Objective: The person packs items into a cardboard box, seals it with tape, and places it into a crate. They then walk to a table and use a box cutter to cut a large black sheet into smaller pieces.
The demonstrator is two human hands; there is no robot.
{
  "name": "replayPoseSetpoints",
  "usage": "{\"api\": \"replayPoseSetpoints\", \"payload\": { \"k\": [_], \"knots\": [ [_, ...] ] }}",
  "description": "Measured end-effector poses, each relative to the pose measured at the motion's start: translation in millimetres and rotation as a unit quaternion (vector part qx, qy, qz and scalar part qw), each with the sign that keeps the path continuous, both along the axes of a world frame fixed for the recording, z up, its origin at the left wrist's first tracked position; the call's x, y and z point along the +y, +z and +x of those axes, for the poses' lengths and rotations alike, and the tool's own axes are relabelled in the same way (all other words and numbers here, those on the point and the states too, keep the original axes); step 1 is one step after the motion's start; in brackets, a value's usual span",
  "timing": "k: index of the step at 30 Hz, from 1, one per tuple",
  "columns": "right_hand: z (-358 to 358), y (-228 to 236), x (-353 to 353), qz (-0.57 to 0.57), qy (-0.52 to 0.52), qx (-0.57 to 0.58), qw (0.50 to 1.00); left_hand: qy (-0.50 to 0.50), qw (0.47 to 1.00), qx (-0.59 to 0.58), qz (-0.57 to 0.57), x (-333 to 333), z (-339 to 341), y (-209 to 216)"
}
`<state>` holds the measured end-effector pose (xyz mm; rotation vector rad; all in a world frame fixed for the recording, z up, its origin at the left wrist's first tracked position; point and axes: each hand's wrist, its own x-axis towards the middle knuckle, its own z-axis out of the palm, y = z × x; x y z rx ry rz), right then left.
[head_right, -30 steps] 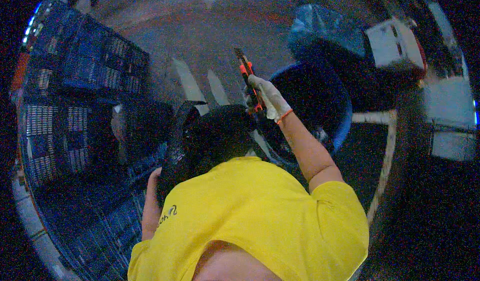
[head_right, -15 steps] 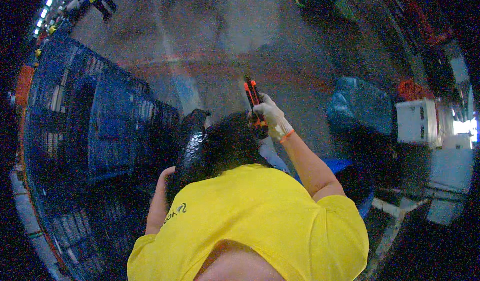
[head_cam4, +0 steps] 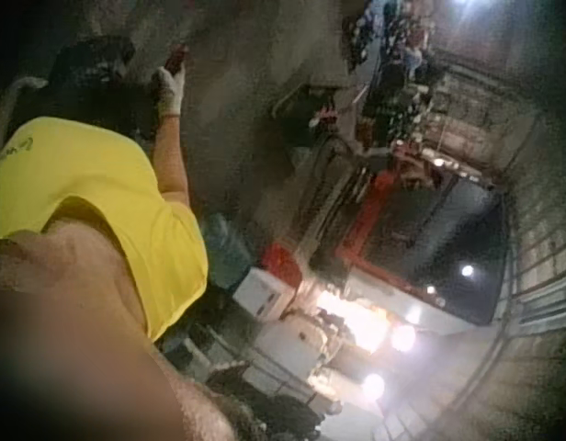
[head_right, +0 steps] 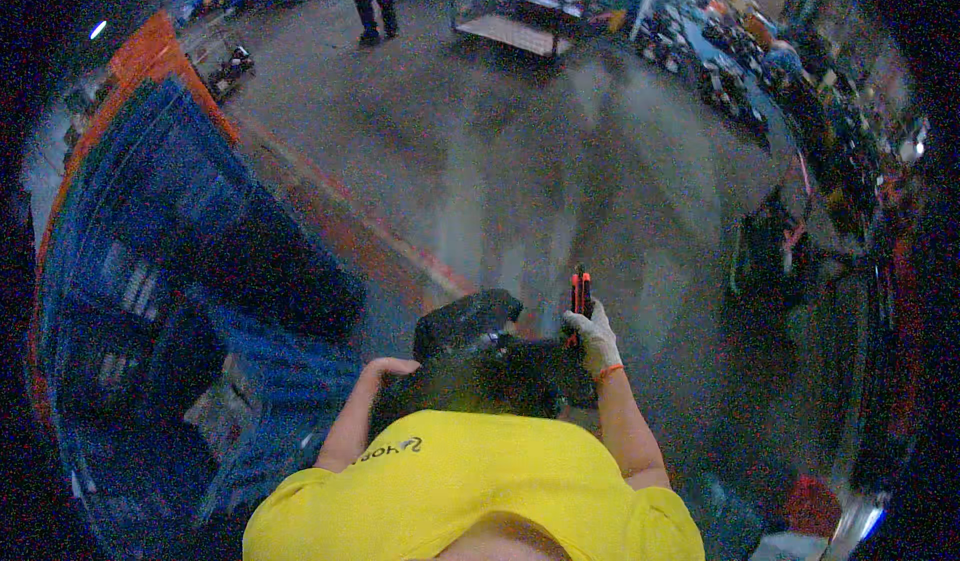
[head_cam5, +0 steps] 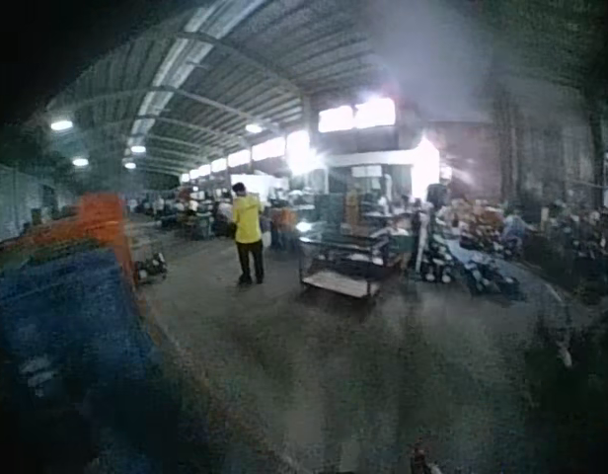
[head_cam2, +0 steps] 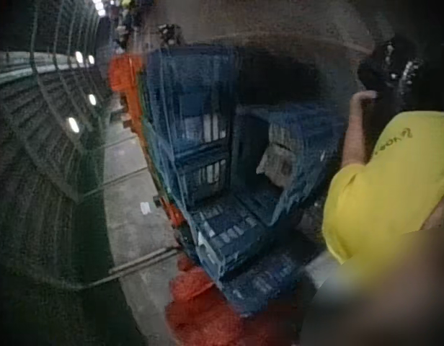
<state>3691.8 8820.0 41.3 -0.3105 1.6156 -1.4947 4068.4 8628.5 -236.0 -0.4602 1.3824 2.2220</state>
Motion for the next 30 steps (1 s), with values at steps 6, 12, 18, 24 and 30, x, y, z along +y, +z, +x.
{"api": "replayPoseSetpoints", "payload": {
  "k": [6, 12, 18, 24, 30],
  "knots": [
    [-123.9, -68.5, -226.4, 0.180, 0.047, 0.187, 0.965, 0.273, 0.920, -0.208, 0.188, -208.9, -89.6, 61.3],
    [-232.5, -108.6, -313.6, 0.448, 0.191, 0.301, 0.820, 0.041, 0.999, -0.026, 0.011, -426.1, -173.8, 158.5],
    [-281.7, -183.8, -424.7, 0.611, 0.143, 0.193, 0.754, 0.184, 0.976, -0.118, 0.008, -581.5, -147.8, 136.9],
    [-378.3, -176.4, -773.8, 0.501, 0.226, 0.295, 0.781, 0.237, 0.960, -0.150, -0.003, -796.1, -179.9, 149.0],
    [-402.1, -56.7, -1228.8, 0.246, 0.275, 0.409, 0.834, 0.262, 0.954, -0.146, -0.003, -1008.3, -206.3, 147.7]
  ]
}}
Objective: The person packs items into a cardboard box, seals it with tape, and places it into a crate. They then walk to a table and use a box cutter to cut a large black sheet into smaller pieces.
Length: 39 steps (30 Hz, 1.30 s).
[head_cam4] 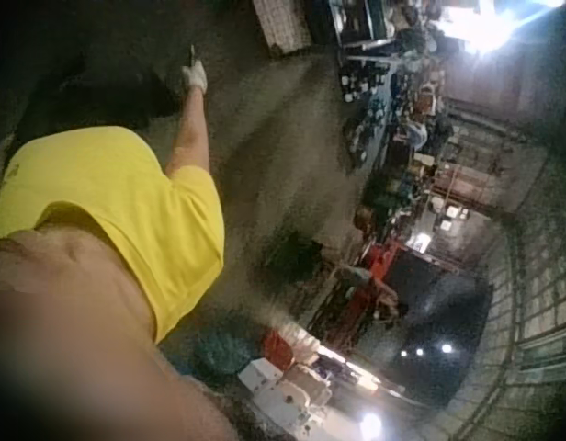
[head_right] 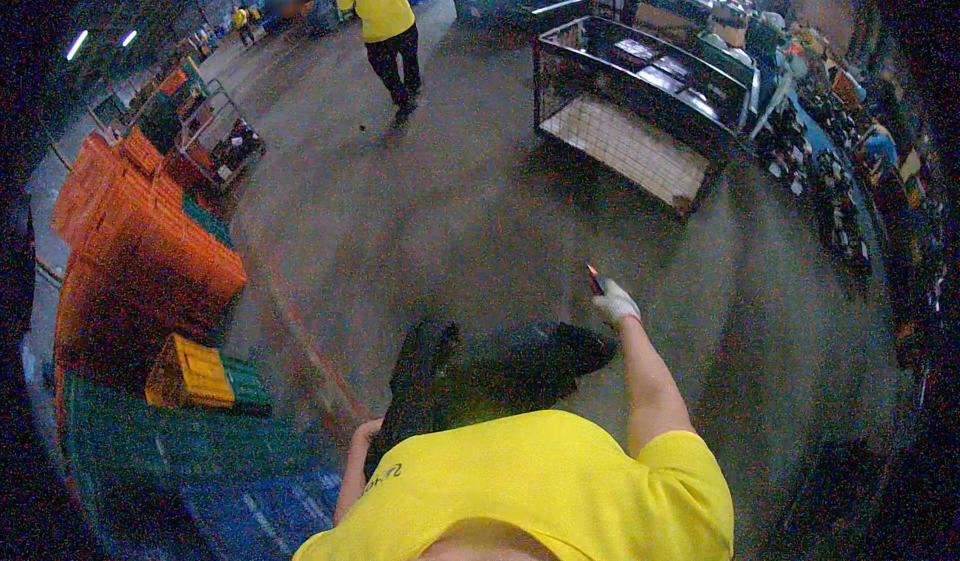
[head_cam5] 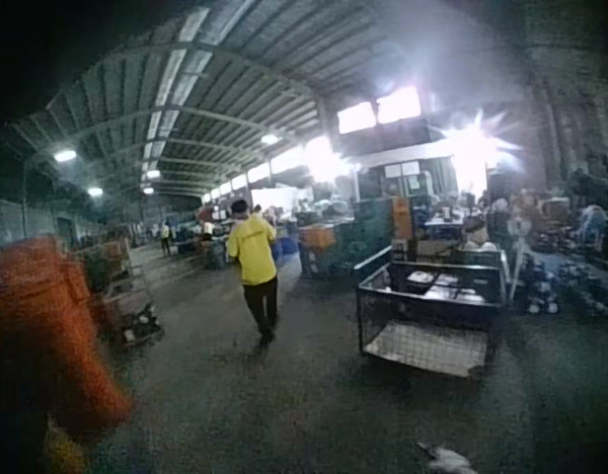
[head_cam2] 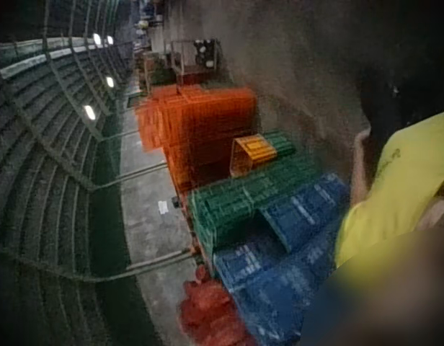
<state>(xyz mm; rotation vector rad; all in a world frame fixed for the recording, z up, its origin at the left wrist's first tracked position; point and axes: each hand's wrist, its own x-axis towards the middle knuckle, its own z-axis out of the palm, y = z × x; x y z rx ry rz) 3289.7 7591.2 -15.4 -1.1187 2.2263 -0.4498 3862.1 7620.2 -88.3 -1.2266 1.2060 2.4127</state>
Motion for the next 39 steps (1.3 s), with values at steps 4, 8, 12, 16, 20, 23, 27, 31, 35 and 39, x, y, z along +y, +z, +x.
{"api": "replayPoseSetpoints", "payload": {
  "k": [4, 8, 12, 16, 20, 23, 27, 31, 35, 39],
  "knots": [
    [45.6, 24.8, -191.0, -0.066, 0.028, 0.073, 0.995, -0.022, 1.000, 0.000, -0.016, -190.3, -16.0, -9.0],
    [53.9, 7.2, -289.1, 0.008, 0.016, 0.076, 0.997, -0.055, 0.998, -0.002, -0.022, -374.2, -33.5, 12.7],
    [21.5, -44.4, -299.4, 0.136, -0.055, -0.008, 0.989, -0.058, 0.998, -0.014, -0.017, -518.2, -42.1, 30.1],
    [-11.7, -120.3, -315.1, 0.245, -0.232, -0.018, 0.941, -0.037, 0.999, -0.029, -0.011, -664.0, -49.3, 13.8],
    [-52.3, -149.1, -457.8, 0.267, -0.345, 0.018, 0.899, -0.007, 0.999, -0.040, -0.008, -816.3, -66.2, 8.5],
    [-89.7, -111.8, -670.1, 0.156, -0.220, 0.009, 0.963, 0.005, 0.999, -0.050, -0.010, -926.9, -80.0, 29.4],
    [-121.6, -25.7, -996.8, -0.052, -0.099, -0.001, 0.994, -0.021, 0.999, -0.035, -0.015, -1079.2, -114.5, 36.8],
    [-118.5, 31.4, -1249.7, -0.186, -0.010, 0.021, 0.982, -0.045, 0.998, -0.018, -0.032, -1262.8, -157.1, 22.6],
    [-120.0, 28.2, -1388.2, -0.091, 0.037, 0.059, 0.993, -0.081, 0.996, -0.012, -0.042, -1449.7, -187.5, 32.6],
    [-138.5, 7.9, -1419.7, 0.065, -0.003, 0.068, 0.996, -0.088, 0.996, -0.012, -0.030, -1593.4, -212.1, 57.1]
  ]
}}
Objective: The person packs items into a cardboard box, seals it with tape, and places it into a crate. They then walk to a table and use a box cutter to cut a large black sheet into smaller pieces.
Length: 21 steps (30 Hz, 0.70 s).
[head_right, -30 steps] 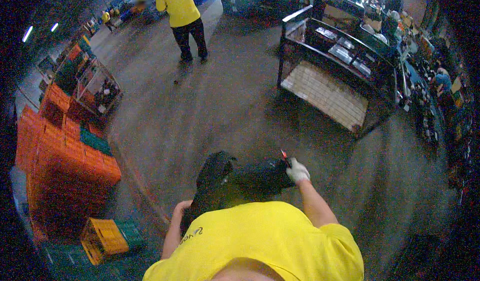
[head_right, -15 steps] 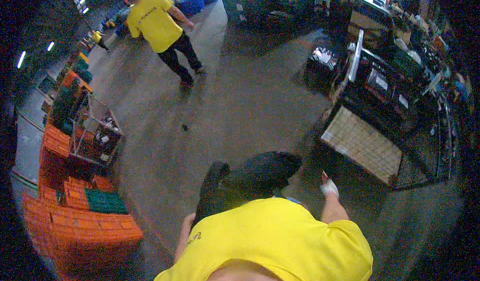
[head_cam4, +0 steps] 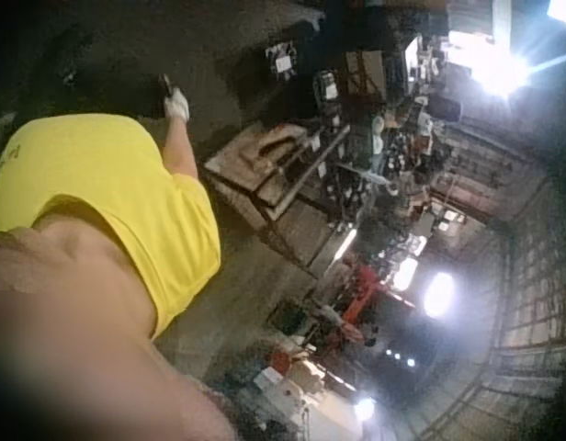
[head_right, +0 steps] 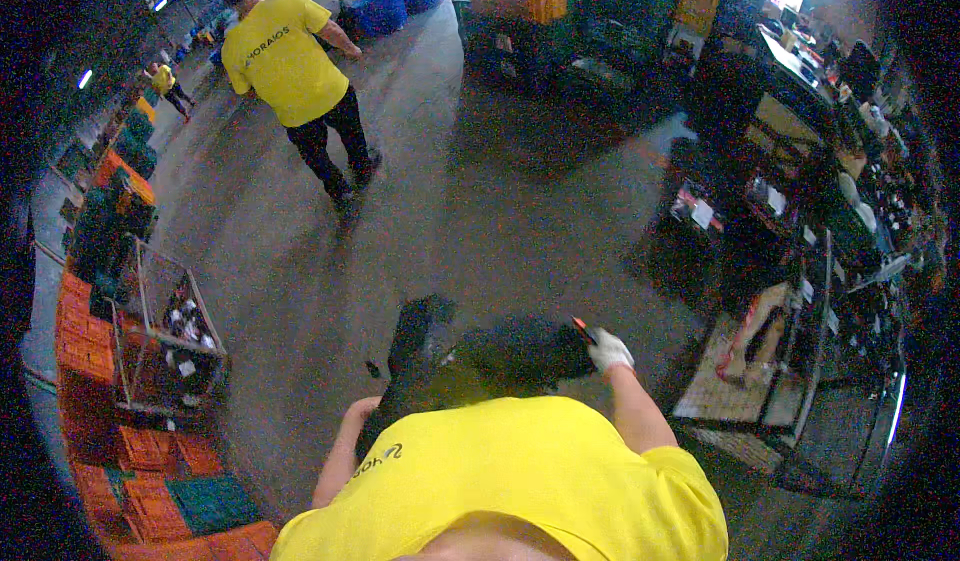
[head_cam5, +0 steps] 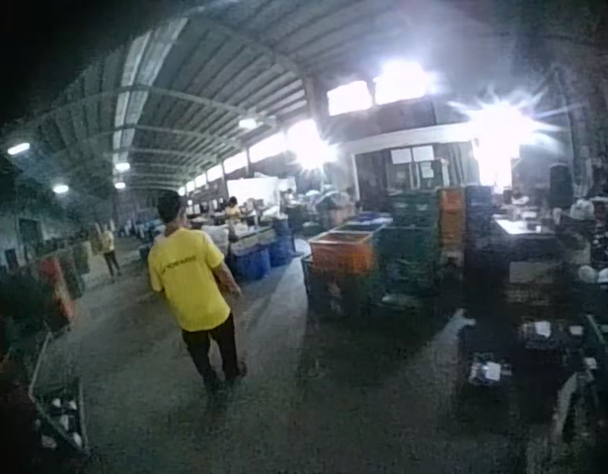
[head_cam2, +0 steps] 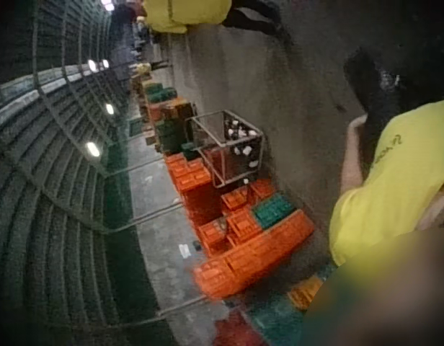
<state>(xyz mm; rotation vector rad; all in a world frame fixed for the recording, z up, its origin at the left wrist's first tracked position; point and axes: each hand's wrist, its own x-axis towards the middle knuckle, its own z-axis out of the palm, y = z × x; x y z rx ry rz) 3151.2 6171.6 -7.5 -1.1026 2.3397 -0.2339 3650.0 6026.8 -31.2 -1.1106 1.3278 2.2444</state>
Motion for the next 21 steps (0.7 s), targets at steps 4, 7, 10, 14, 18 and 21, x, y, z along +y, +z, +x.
{"api": "replayPoseSetpoints", "payload": {
  "k": [4, 7, 10, 14, 18, 21],
  "knots": [
    [-34.4, -31.5, -7.2, 0.097, -0.160, -0.048, 0.981, 0.013, 1.000, -0.011, 0.013, -129.9, -18.6, -3.9],
    [-75.5, -72.3, -52.4, 0.237, -0.257, -0.037, 0.936, 0.020, 0.999, -0.019, 0.022, -238.5, -42.5, -24.0],
    [-137.7, -106.2, -162.6, 0.239, -0.199, -0.016, 0.950, 0.029, 0.999, -0.020, 0.016, -359.6, -76.4, -29.3],
    [-179.2, -88.3, -389.6, 0.247, -0.264, -0.071, 0.930, 0.026, 0.999, -0.024, 0.009, -505.0, -119.2, -5.4],
    [-207.0, -17.5, -694.6, -0.035, -0.079, -0.062, 0.994, 0.016, 1.000, -0.013, 0.012, -655.9, -161.3, -4.7],
    [-212.1, 18.6, -897.6, -0.103, -0.013, -0.034, 0.994, 0.009, 1.000, -0.004, 0.005, -787.1, -189.0, -21.4]
  ]
}}
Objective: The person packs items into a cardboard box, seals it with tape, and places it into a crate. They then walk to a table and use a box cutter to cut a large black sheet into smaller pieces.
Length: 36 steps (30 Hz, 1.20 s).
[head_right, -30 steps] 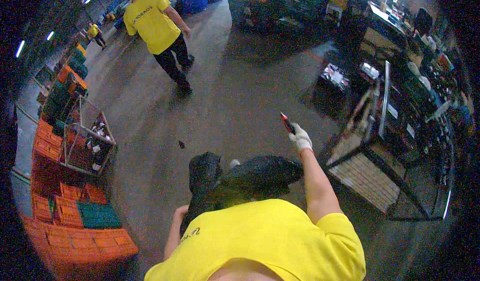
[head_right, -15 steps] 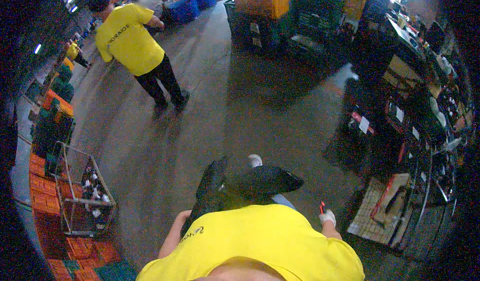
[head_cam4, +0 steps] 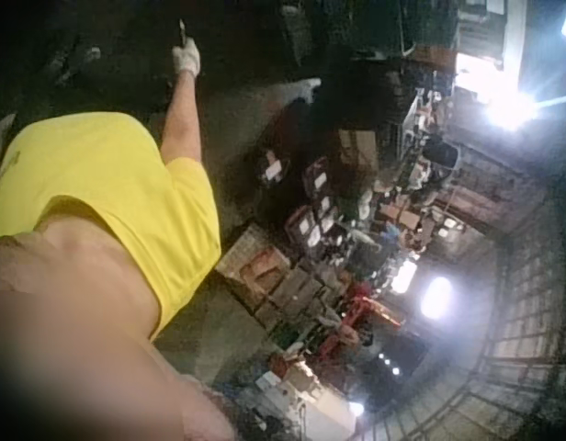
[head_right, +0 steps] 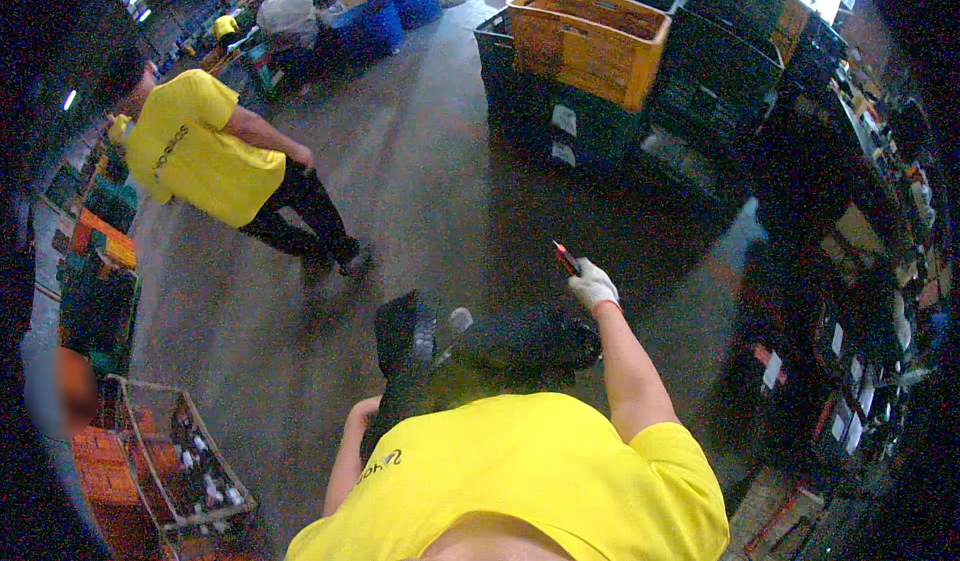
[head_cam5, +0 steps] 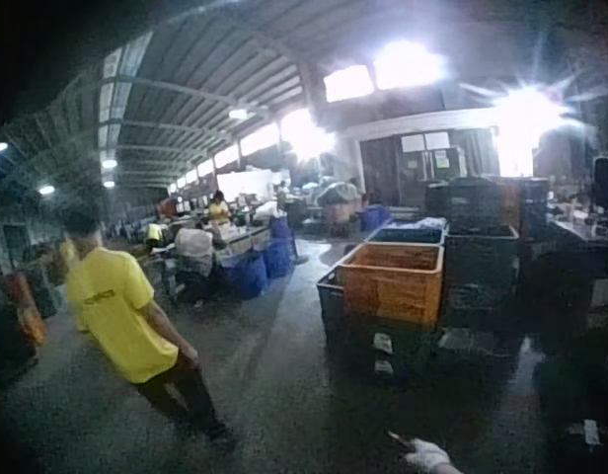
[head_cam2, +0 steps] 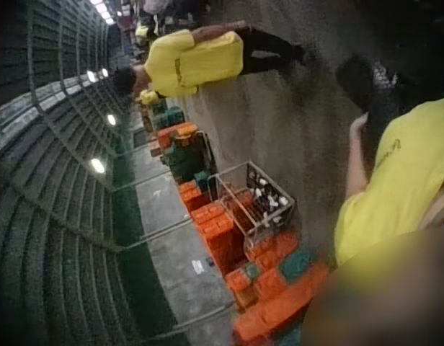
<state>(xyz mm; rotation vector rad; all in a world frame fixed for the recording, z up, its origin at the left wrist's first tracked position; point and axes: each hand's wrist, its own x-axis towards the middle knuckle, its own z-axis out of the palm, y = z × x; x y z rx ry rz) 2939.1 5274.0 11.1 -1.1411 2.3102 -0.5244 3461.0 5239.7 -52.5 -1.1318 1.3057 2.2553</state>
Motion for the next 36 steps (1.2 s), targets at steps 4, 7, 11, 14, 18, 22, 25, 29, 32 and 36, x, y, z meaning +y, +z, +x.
{"api": "replayPoseSetpoints", "payload": {
  "k": [4, 7, 11, 14, 18, 22, 25, 29, 32, 36],
  "knots": [
    [9.1, 9.0, -158.6, 0.002, -0.008, 0.027, 1.000, -0.035, 0.999, -0.004, -0.012, -181.4, -25.1, 2.1],
    [2.8, 3.6, -208.7, 0.055, 0.003, 0.051, 0.997, -0.063, 0.998, -0.004, -0.002, -302.3, -45.4, 16.9],
    [-22.0, -16.4, -256.6, 0.146, -0.103, -0.041, 0.983, -0.067, 0.998, -0.016, 0.009, -448.4, -68.2, 21.4],
    [-45.0, -41.2, -313.2, 0.205, -0.182, -0.044, 0.961, -0.062, 0.998, -0.028, 0.012, -558.6, -86.9, 2.8],
    [-94.2, -45.7, -459.4, 0.224, -0.201, -0.043, 0.953, -0.056, 0.998, -0.037, 0.009, -697.8, -129.1, -12.9],
    [-137.4, 6.4, -683.6, 0.118, -0.120, -0.056, 0.984, -0.081, 0.996, -0.043, 0.007, -835.8, -186.6, 13.6],
    [-164.2, 56.5, -858.7, -0.066, -0.061, -0.061, 0.994, -0.120, 0.992, -0.030, 0.011, -950.5, -244.8, 21.5],
    [-201.8, 92.0, -1057.5, -0.169, 0.017, -0.095, 0.981, -0.157, 0.988, -0.007, 0.003, -1112.8, -328.4, -11.9],
    [-228.2, 94.2, -1175.2, -0.210, 0.031, -0.158, 0.964, -0.194, 0.981, 0.012, -0.003, -1252.5, -394.8, -33.9],
    [-280.8, 97.7, -1281.4, -0.129, 0.049, -0.163, 0.977, -0.249, 0.968, 0.036, 0.007, -1410.6, -503.7, -10.8]
  ]
}}
